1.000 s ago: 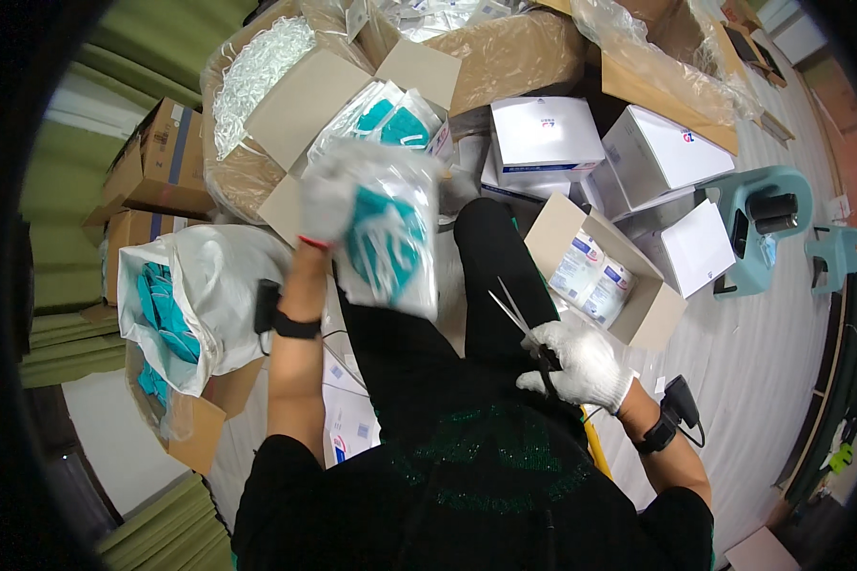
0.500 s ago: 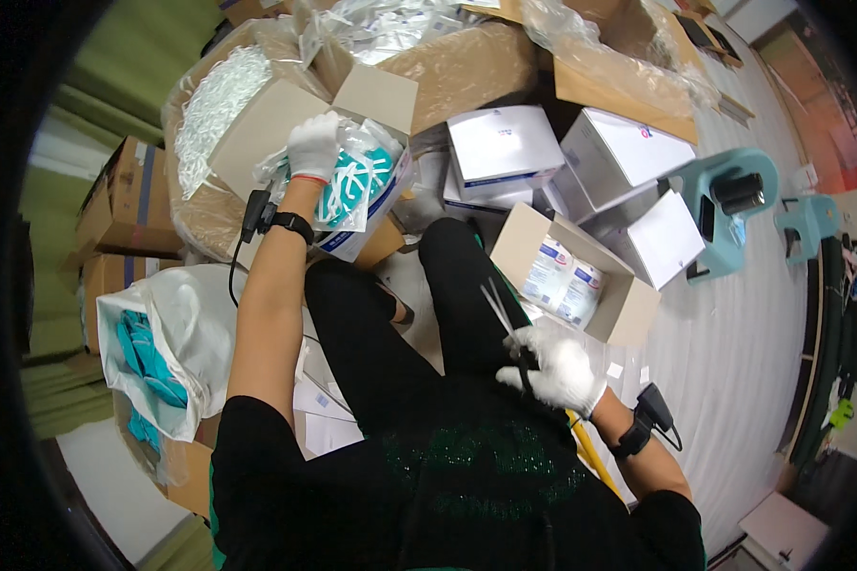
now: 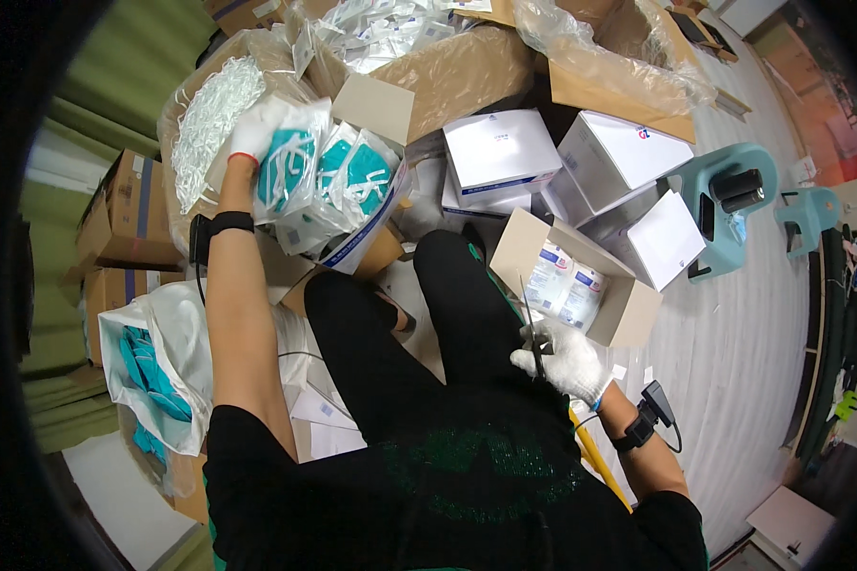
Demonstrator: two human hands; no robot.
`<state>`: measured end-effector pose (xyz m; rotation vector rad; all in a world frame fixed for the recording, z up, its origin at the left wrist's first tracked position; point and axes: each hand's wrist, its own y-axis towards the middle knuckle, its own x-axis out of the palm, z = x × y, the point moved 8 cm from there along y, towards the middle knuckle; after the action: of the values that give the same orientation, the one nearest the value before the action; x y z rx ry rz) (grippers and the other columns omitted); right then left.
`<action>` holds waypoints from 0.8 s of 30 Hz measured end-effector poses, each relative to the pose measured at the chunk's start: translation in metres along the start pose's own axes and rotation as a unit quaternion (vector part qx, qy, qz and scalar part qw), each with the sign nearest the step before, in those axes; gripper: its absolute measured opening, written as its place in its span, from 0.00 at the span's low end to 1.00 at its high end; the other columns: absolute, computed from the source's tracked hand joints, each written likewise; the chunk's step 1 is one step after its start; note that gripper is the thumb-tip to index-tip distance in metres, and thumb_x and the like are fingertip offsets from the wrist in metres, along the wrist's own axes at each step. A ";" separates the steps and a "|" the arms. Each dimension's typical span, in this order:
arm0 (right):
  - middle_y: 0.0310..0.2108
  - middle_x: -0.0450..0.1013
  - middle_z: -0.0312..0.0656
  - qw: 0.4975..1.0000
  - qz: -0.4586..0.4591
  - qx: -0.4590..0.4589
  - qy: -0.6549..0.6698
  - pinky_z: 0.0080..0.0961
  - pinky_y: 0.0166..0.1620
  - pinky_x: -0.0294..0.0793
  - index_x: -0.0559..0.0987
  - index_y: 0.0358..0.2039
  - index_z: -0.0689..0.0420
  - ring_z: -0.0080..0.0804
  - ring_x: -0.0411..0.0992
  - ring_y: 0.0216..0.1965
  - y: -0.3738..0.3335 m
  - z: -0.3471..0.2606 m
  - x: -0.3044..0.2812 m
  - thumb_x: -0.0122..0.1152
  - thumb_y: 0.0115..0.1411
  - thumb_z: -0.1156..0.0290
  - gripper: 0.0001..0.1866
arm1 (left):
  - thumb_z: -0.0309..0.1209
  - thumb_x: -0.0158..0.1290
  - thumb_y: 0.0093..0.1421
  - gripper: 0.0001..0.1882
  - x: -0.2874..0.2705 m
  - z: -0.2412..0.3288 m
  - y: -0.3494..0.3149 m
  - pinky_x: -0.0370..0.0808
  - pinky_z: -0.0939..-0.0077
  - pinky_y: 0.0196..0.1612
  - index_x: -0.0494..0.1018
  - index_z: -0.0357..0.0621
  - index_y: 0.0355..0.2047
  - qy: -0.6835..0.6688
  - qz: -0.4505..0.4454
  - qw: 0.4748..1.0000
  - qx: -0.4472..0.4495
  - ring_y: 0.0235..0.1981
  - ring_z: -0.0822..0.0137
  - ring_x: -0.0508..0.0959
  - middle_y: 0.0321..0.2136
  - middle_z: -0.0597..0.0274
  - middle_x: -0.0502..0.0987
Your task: The person is sorting and packaging individual medical supplies (masks and sealed packets) from a large pile into smaller cardboard boxes.
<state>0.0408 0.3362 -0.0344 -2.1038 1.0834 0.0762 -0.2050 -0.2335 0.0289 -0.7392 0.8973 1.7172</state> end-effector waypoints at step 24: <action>0.38 0.79 0.52 0.986 0.020 0.131 -0.101 0.35 0.48 0.75 0.78 0.47 0.65 0.45 0.79 0.42 0.016 0.043 -0.017 0.71 0.50 0.48 0.34 | 0.52 0.54 0.56 0.30 0.115 0.078 -0.123 0.57 0.39 0.61 0.68 0.69 0.61 0.347 -0.154 0.924 0.046 0.68 0.49 0.56 0.67 0.62 0.58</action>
<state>0.0296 0.3696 -0.0683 -1.7970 0.9591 0.1544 -0.1264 -0.0854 -0.0505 -1.3868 1.2443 1.1216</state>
